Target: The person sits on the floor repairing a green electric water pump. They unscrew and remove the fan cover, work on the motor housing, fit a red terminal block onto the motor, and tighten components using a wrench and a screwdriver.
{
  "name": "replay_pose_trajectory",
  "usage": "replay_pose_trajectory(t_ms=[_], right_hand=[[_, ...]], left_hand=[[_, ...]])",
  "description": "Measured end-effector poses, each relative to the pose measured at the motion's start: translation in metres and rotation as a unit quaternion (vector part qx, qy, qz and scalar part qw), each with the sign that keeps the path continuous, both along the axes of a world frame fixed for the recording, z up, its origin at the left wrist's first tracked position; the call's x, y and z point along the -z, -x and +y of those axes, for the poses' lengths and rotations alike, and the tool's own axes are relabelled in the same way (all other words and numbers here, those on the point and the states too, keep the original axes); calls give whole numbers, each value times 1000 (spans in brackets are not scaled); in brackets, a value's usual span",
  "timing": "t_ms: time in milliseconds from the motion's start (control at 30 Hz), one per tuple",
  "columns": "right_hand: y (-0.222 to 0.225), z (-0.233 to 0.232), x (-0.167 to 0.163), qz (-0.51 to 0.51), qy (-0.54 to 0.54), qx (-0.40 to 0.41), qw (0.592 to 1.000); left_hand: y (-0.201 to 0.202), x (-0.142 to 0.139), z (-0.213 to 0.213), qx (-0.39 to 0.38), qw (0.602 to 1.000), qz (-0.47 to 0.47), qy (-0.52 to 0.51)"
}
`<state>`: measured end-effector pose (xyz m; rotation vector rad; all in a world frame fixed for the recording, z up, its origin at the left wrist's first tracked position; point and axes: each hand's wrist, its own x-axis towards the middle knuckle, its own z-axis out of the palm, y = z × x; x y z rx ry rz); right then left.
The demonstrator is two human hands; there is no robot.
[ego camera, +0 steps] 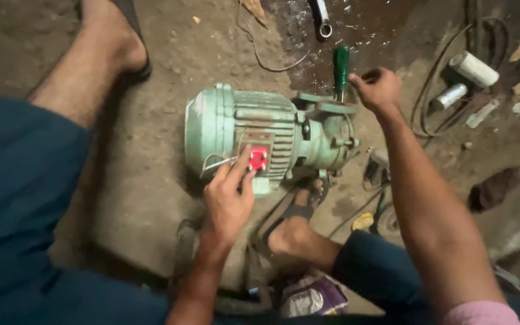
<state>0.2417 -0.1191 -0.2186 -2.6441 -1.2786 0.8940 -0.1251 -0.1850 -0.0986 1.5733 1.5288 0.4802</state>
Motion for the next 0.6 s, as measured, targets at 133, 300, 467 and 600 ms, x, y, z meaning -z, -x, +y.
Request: replay_pose_trajectory(t_ms=[133, 300, 467, 600], right_hand=[[2, 19, 28, 14, -3, -25, 1000], [2, 21, 28, -10, 77, -64, 995], [-30, -7, -37, -61, 64, -129, 988], [-63, -49, -151, -86, 31, -250, 964]], left_hand=[[-4, -4, -1, 6, 1000, -10, 9], [-3, -5, -2, 8, 998, -25, -56], [5, -13, -13, 24, 998, 32, -43], [-7, -43, -44, 44, 998, 42, 31]])
